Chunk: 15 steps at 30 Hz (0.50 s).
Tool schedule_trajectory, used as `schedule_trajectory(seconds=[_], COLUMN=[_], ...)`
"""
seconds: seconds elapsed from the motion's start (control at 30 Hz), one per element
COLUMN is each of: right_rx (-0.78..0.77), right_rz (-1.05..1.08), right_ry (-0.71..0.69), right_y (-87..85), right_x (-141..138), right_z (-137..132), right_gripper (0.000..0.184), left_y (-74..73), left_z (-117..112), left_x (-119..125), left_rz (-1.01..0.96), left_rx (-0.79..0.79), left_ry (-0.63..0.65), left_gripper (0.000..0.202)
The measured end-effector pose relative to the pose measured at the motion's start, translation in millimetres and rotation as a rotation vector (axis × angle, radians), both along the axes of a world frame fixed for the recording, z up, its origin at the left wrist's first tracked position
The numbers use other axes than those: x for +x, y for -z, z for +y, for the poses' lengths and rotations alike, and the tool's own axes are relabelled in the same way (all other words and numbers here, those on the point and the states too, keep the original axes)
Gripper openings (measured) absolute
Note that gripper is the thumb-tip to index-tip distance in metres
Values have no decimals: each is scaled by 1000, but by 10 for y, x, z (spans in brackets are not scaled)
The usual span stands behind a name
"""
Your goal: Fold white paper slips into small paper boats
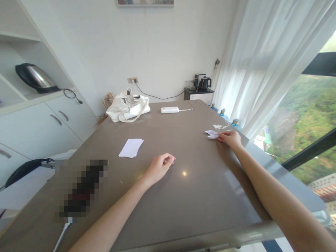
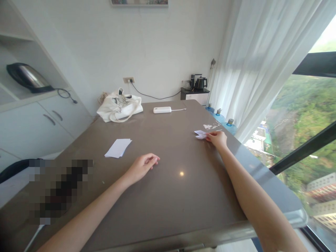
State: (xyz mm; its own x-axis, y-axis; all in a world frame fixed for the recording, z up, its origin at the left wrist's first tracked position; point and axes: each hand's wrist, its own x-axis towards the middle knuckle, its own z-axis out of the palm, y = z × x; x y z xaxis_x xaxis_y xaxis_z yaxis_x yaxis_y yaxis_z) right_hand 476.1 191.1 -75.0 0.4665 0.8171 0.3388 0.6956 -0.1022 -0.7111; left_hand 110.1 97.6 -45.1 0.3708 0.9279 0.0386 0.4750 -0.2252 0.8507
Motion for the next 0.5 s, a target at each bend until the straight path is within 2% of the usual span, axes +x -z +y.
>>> schedule_trajectory(seconds=[0.17, 0.27, 0.37, 0.5], right_rx=[-78, -84, -31, 93], right_rz=[157, 151, 63, -185], right_ry=[-1, 27, 81, 113], right_y=[-37, -106, -227, -418], right_x=[-61, -92, -139, -347], right_z=[-44, -84, -134, -238], right_gripper=[23, 22, 22, 25], left_y=[-18, -28, -52, -113], left_z=[17, 45, 104, 231], left_x=[-35, -77, -187, -454], left_rz=[19, 89, 254, 591], left_rx=[32, 113, 296, 550], left_ry=[-42, -93, -180, -433], left_gripper=[36, 31, 23, 21])
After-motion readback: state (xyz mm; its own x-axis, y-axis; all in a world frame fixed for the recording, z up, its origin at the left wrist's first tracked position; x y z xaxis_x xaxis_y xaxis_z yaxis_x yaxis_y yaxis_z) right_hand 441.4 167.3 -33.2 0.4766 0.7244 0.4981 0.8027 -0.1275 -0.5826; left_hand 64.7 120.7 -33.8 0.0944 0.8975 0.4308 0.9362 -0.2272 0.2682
